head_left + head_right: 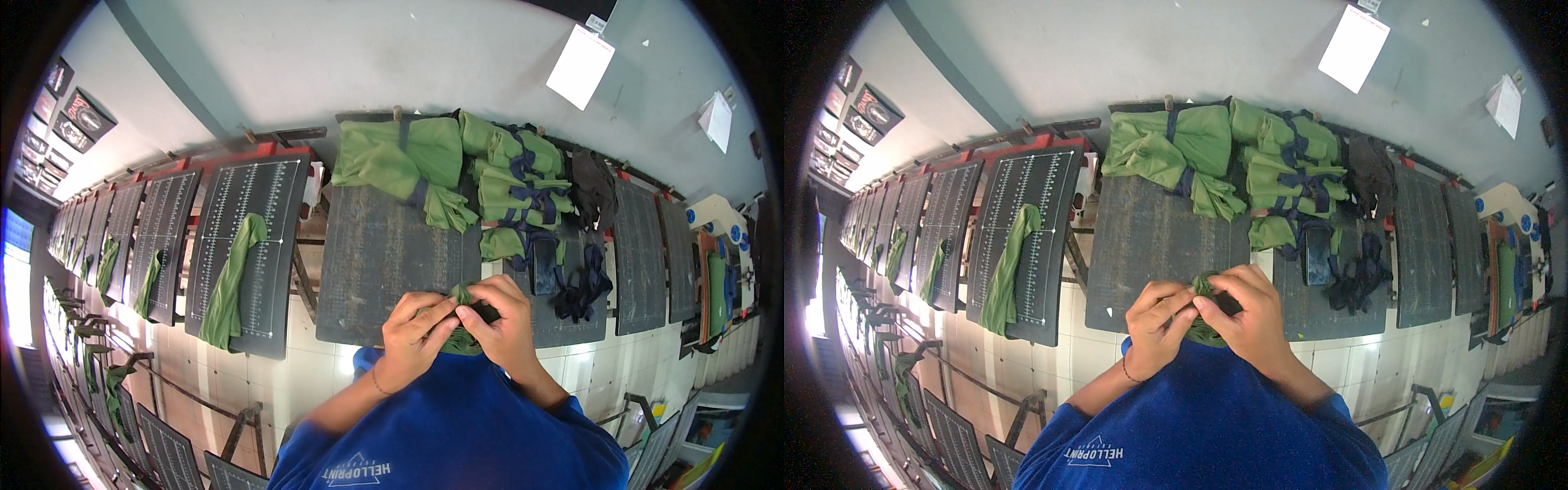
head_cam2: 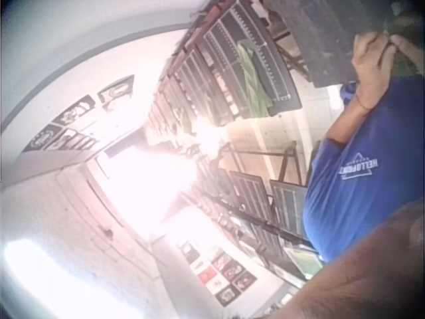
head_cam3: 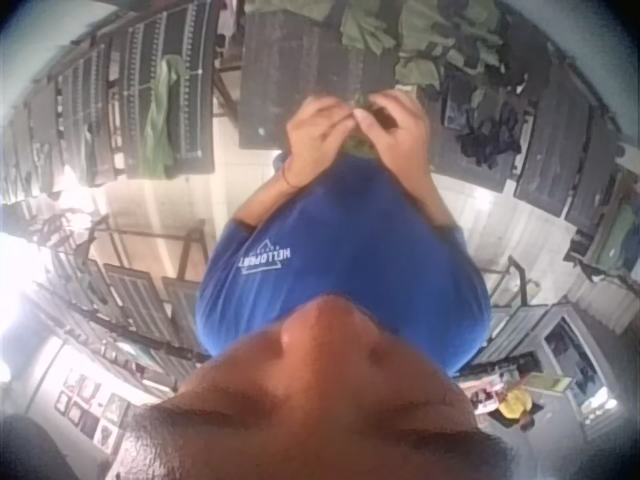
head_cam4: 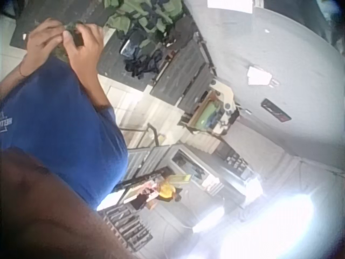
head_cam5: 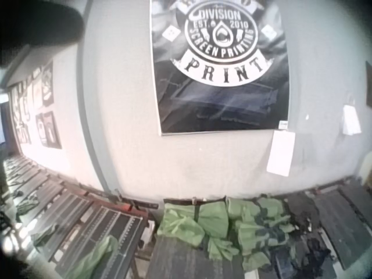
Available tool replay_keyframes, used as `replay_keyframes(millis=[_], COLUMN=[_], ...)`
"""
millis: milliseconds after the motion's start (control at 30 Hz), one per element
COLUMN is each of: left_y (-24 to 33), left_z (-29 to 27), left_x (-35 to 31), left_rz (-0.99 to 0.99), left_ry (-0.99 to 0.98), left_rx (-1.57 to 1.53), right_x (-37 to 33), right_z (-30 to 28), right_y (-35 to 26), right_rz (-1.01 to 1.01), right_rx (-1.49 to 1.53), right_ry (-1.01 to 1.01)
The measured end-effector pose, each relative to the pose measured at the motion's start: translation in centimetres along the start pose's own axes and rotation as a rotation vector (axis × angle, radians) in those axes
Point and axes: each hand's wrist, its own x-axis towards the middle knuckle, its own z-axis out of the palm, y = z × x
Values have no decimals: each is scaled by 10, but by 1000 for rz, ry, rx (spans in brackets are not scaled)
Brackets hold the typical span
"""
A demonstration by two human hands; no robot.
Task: The person folds green t-shirts by hand, aligning the sleeves and body, then places them on a table. They also handle a screen printing frame, lifting it to reveal the shirt underneath and smoothing the fabric.
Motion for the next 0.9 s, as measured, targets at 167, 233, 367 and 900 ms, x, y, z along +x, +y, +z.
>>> replay_keyframes(millis=[167, 233, 367, 900], left_y=[-36, -58, -80, -159], left_z=[-6, -5, -2, -25], left_x=[-16, -36, -49, -57], left_rz=[106, 8, -299, -1153], left_ry=[-99, -217, -570, 355], left_rx=[-136, -190, 14, -721], right_x=[-1, -3, -7, 61], right_z=[-2, -2, -8, 65], right_y=[3, 13, 32, 214], right_rz=[107, 134, 325, 356], right_rx=[216, 422, 682, 109], right_ry=[-72, -109, -268, -177])
